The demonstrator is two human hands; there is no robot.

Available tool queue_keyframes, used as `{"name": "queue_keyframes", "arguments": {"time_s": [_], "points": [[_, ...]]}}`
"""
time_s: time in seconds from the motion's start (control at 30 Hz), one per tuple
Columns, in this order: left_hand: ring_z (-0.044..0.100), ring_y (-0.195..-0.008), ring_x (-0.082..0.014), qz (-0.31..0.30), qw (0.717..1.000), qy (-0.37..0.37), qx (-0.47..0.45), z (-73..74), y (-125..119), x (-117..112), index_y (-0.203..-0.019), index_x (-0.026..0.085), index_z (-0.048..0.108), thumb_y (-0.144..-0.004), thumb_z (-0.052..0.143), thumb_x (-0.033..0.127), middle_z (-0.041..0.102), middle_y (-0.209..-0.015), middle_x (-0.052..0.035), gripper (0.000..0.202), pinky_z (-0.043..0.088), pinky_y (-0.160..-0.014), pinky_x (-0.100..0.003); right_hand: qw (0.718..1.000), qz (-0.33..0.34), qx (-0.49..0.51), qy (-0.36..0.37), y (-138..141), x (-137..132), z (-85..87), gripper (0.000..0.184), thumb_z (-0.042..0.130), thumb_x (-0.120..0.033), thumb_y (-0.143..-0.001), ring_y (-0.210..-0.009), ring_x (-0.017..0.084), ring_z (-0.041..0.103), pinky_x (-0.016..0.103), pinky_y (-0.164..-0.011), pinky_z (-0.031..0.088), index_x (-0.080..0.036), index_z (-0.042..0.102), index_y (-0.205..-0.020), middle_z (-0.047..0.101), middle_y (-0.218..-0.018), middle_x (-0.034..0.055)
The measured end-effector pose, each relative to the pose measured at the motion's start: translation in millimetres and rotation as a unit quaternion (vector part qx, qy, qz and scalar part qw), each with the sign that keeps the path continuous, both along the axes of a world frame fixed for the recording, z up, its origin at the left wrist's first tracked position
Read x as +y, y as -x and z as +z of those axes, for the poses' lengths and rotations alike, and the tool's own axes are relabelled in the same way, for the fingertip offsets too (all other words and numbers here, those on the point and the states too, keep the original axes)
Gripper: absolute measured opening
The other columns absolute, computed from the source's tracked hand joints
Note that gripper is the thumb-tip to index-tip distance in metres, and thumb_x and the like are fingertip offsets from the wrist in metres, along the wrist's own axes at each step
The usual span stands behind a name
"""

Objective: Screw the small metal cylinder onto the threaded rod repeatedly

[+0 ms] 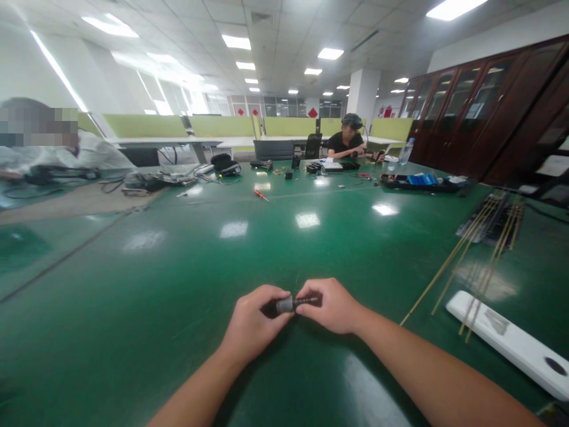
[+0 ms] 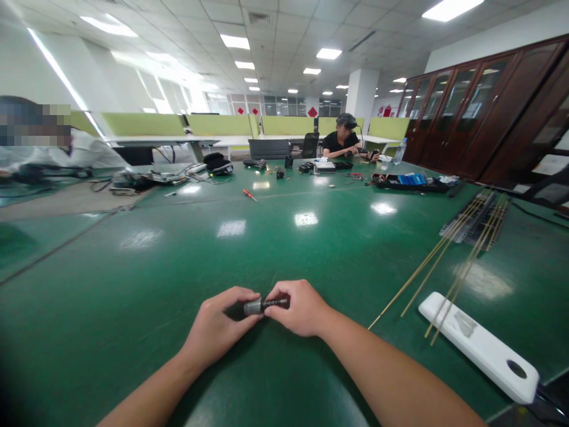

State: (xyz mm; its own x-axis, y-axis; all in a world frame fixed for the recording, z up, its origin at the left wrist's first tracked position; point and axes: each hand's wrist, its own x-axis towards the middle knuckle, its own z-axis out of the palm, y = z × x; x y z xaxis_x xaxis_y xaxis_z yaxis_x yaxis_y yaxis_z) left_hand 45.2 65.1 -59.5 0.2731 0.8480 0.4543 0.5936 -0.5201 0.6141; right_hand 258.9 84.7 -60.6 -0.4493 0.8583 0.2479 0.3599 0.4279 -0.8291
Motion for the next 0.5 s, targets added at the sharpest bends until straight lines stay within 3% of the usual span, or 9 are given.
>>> {"name": "queue_keyframes", "arguments": {"time_s": [0.5], "points": [[0.069,-0.083,-0.0168,-0.005,1.000,-0.012,-0.007,0.2,-1.0,0.2,-0.093,0.023,0.071,-0.076,0.076,0.025,0.073,-0.091,-0.0008,0.019,0.054,-0.076,-0.027,1.000,0.004,-0.004,0.004,-0.6,-2.7,3.4,0.009,0.069,-0.022,-0.078,-0.069,0.013,0.061,0.023,-0.064,0.043,-0.019,0.071,-0.087,0.069,-0.077,-0.0009]]}}
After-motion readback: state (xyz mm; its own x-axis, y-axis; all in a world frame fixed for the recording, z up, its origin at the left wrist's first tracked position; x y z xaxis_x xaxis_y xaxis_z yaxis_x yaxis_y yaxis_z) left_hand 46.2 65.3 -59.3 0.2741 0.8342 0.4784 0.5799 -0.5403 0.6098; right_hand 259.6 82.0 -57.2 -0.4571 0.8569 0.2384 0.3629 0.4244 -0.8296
